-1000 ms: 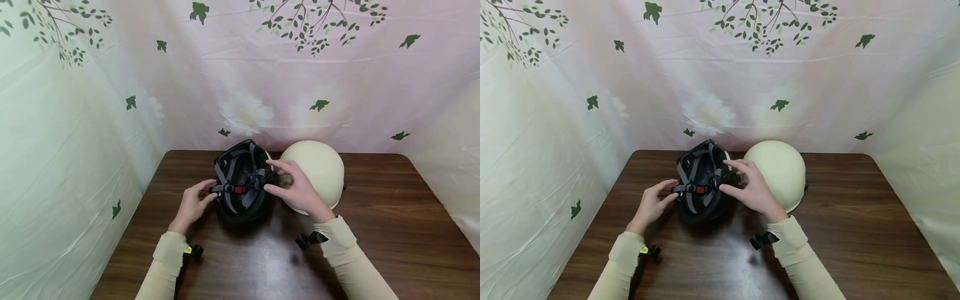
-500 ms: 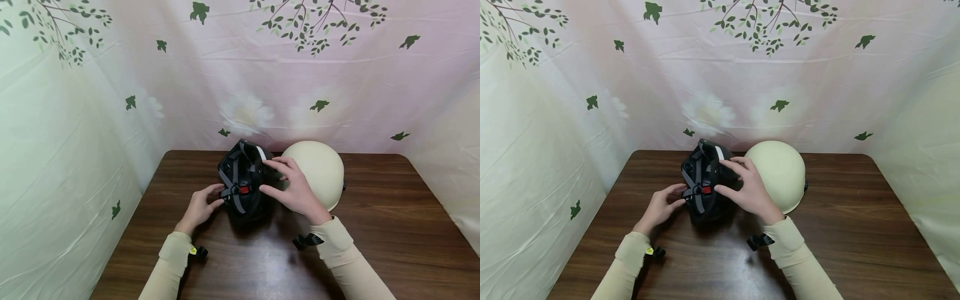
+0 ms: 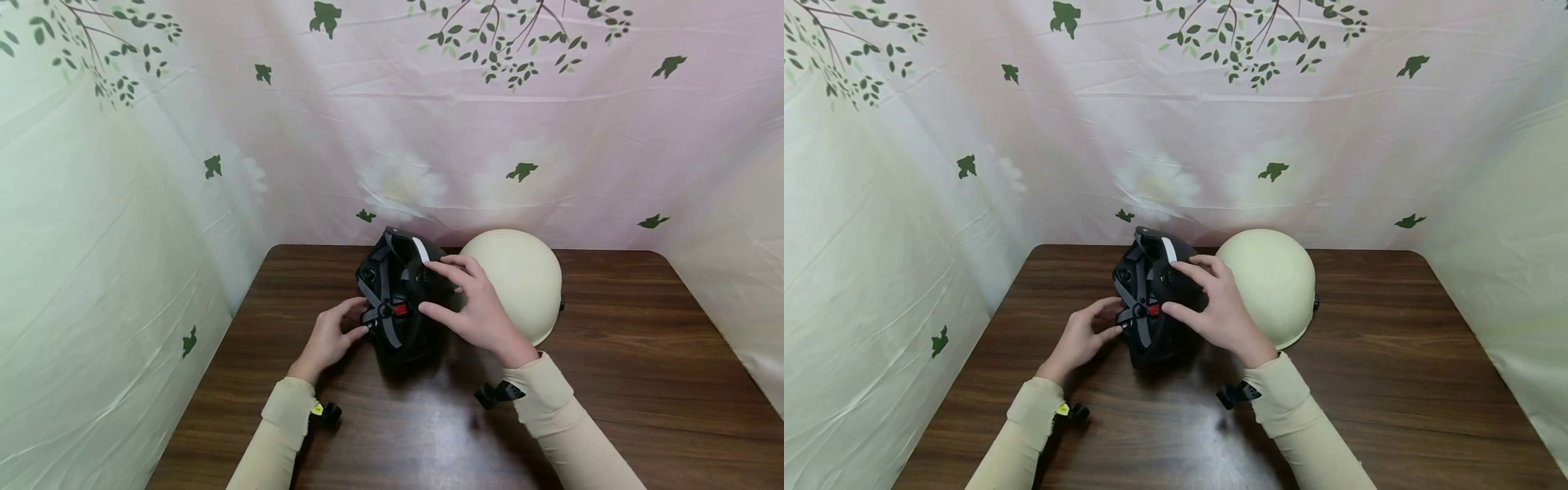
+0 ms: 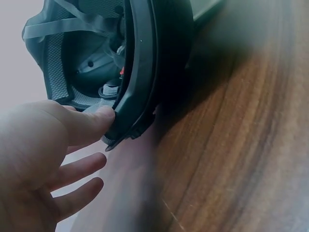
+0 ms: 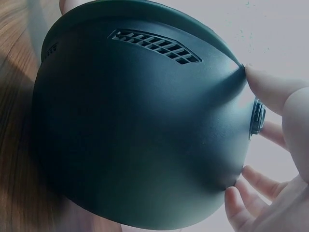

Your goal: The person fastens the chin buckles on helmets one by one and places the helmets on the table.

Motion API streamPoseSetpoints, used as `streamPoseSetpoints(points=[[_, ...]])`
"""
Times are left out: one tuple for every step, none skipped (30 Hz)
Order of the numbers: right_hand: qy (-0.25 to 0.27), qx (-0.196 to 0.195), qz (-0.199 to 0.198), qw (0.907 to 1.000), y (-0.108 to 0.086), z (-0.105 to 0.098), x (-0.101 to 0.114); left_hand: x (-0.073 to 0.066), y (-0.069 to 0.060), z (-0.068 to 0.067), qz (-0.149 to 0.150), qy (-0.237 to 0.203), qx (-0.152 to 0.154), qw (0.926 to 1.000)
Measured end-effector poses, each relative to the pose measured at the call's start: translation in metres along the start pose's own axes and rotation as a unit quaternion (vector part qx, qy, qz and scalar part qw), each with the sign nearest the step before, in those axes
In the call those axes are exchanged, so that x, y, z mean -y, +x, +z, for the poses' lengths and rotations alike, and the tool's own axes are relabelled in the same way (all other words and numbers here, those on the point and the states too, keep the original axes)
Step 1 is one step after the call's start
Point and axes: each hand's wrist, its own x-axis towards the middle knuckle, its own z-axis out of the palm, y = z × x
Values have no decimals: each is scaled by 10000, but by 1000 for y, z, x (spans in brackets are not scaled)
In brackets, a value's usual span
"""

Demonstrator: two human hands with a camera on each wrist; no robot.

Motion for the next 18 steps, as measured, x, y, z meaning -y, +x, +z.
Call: streamPoseSetpoints(points=[[3, 1, 6, 10000, 0, 0, 0, -1, 1, -1, 24, 3, -23, 10000], [5, -1, 17, 10000, 0, -1, 0, -2, 1, -2, 37, -6, -44, 10000], [3, 0, 23, 10000, 0, -1, -1, -4, 2, -3, 55, -19, -72, 10000], [4, 4, 28, 10000, 0, -1, -1, -5, 3, -4, 88, -36, -111, 9999], [1, 6, 33, 10000, 0, -2, -1, -7, 4, -5, 120, -51, -156, 9998], [1, 10, 36, 10000, 0, -2, -1, -9, 4, -6, 160, -79, -207, 9996], [-7, 17, 40, 10000, 0, -2, -2, -11, 5, -7, 224, -106, -276, 9993], [-16, 19, 37, 10000, 0, -2, -2, -14, 7, -8, 290, -160, -361, 9988], [-22, 26, 28, 10000, 1, -2, -2, -17, 8, -9, 368, -217, -456, 9980], [-25, 33, 22, 10000, 1, -2, -1, -22, 9, -10, 459, -302, -556, 9969], [-39, 38, 19, 10000, 1, -2, -2, -27, 11, -11, 562, -402, -642, 9955], [-45, 45, 22, 10000, 1, -2, -2, -33, 13, -12, 692, -520, -725, 9936], [-59, 54, 24, 10000, 1, -2, -2, -40, 14, -12, 827, -639, -781, 9915], [-72, 60, 23, 10000, 1, -2, -2, -48, 17, -13, 954, -763, -803, 9893], [-89, 60, 21, 9999, 1, -2, -2, -55, 19, -14, 1085, -874, -793, 9871], [-101, 59, 22, 9999, 2, -2, -2, -63, 22, -15, 1197, -978, -751, 9851], [-113, 55, 23, 9999, 2, -2, -2, -71, 25, -15, 1296, -1053, -682, 9836], [-123, 50, 20, 9999, 3, -2, -2, -78, 28, -16, 1358, -1113, -595, 9827]])
